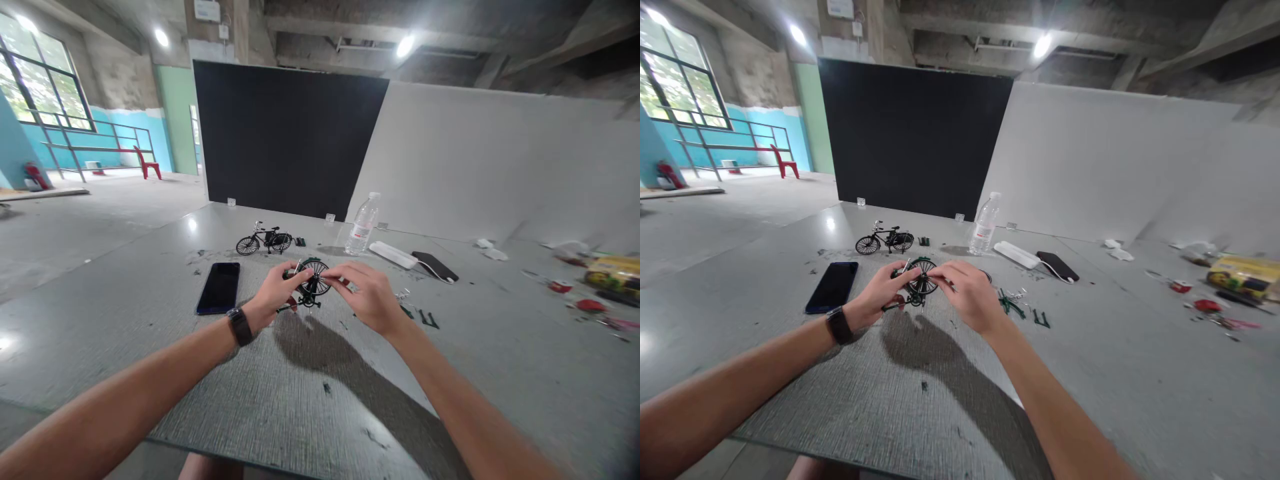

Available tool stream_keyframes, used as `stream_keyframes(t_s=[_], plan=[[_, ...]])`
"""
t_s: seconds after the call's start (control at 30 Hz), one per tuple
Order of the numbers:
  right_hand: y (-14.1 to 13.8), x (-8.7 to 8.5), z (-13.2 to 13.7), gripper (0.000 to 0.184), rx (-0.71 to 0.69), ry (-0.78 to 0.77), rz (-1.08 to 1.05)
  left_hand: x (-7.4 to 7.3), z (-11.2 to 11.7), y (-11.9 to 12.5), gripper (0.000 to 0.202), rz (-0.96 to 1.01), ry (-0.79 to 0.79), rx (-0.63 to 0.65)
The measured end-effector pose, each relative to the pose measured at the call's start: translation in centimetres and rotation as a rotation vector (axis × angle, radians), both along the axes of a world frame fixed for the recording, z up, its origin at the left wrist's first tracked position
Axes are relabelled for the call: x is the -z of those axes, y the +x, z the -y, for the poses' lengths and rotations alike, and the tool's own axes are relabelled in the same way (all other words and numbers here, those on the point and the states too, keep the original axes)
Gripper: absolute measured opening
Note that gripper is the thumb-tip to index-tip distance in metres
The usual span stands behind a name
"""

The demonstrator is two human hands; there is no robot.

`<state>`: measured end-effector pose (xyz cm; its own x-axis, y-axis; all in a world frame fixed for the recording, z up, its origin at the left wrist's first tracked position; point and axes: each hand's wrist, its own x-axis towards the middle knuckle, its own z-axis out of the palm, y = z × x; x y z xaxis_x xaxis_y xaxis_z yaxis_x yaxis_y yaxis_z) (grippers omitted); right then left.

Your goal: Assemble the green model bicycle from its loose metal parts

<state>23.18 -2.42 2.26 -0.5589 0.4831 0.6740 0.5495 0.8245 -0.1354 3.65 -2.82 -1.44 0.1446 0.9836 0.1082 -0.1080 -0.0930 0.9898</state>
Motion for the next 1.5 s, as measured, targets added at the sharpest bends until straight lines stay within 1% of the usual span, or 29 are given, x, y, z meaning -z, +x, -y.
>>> stream_keyframes(t_s=[0.13, 0.23, 0.3, 0.37, 0.43, 0.5, 0.6, 0.67, 0.8, 0.9, 0.97, 1.03, 1.1, 1.17, 1.27, 1.37, 1.5], plan=[[0.3, 0.0, -0.2, 0.014, 0.052, -0.056, -0.048, 0.0, -0.4, -0.2, 0.043, 0.022, 0.000, -0.068], [0.6, 0.3, -0.7, 0.020, 0.140, -0.078, -0.106, -0.2, -1.1, -0.9, 0.042, 0.089, -0.035, -0.191], [0.8, 0.7, -1.2, 0.023, 0.207, -0.132, -0.050, -0.4, -1.6, -1.5, 0.043, 0.140, -0.061, -0.276], [1.2, 1.2, -1.8, 0.024, 0.286, -0.223, 0.077, -0.5, -2.1, -2.1, 0.044, 0.159, -0.084, -0.325], [1.9, 1.6, -2.5, 0.025, 0.386, -0.321, 0.191, -0.5, -2.5, -2.4, 0.045, 0.148, -0.110, -0.338], [2.7, 2.0, -3.3, 0.026, 0.487, -0.380, 0.249, -0.4, -2.6, -2.6, 0.045, 0.135, -0.124, -0.335], [3.9, 2.5, -4.4, 0.026, 0.601, -0.349, 0.302, -0.1, -2.8, -2.4, 0.045, 0.131, -0.132, -0.328], [4.2, 3.0, -5.1, 0.023, 0.635, -0.314, 0.342, 0.2, -2.8, -2.2, 0.045, 0.126, -0.143, -0.319], [3.6, 3.7, -6.2, 0.019, 0.638, -0.299, 0.384, 0.5, -2.6, -1.9, 0.045, 0.107, -0.160, -0.289], [3.7, 3.0, -6.6, 0.020, 0.644, -0.292, 0.385, 0.6, -2.3, -1.7, 0.045, 0.109, -0.149, -0.271], [4.7, 2.1, -6.6, 0.023, 0.666, -0.282, 0.367, 0.6, -2.2, -1.6, 0.045, 0.104, -0.144, -0.263], [6.3, 1.3, -6.4, 0.026, 0.687, -0.282, 0.336, 0.7, -2.2, -1.6, 0.046, 0.097, -0.139, -0.263], [7.9, 0.8, -6.1, 0.025, 0.657, -0.334, 0.313, 0.8, -2.2, -1.5, 0.046, 0.091, -0.134, -0.263], [9.1, 0.9, -5.9, 0.021, 0.581, -0.412, 0.309, 0.8, -2.2, -1.5, 0.047, 0.079, -0.136, -0.256], [9.6, 1.5, -5.9, 0.017, 0.497, -0.531, 0.328, 0.8, -2.0, -1.4, 0.047, 0.054, -0.135, -0.242], [9.3, 2.1, -6.1, 0.015, 0.486, -0.611, 0.352, 0.8, -1.9, -1.3, 0.048, 0.052, -0.128, -0.247], [9.0, 2.3, -6.2, 0.015, 0.510, -0.595, 0.350, 0.8, -1.8, -1.2, 0.049, 0.048, -0.142, -0.245]])
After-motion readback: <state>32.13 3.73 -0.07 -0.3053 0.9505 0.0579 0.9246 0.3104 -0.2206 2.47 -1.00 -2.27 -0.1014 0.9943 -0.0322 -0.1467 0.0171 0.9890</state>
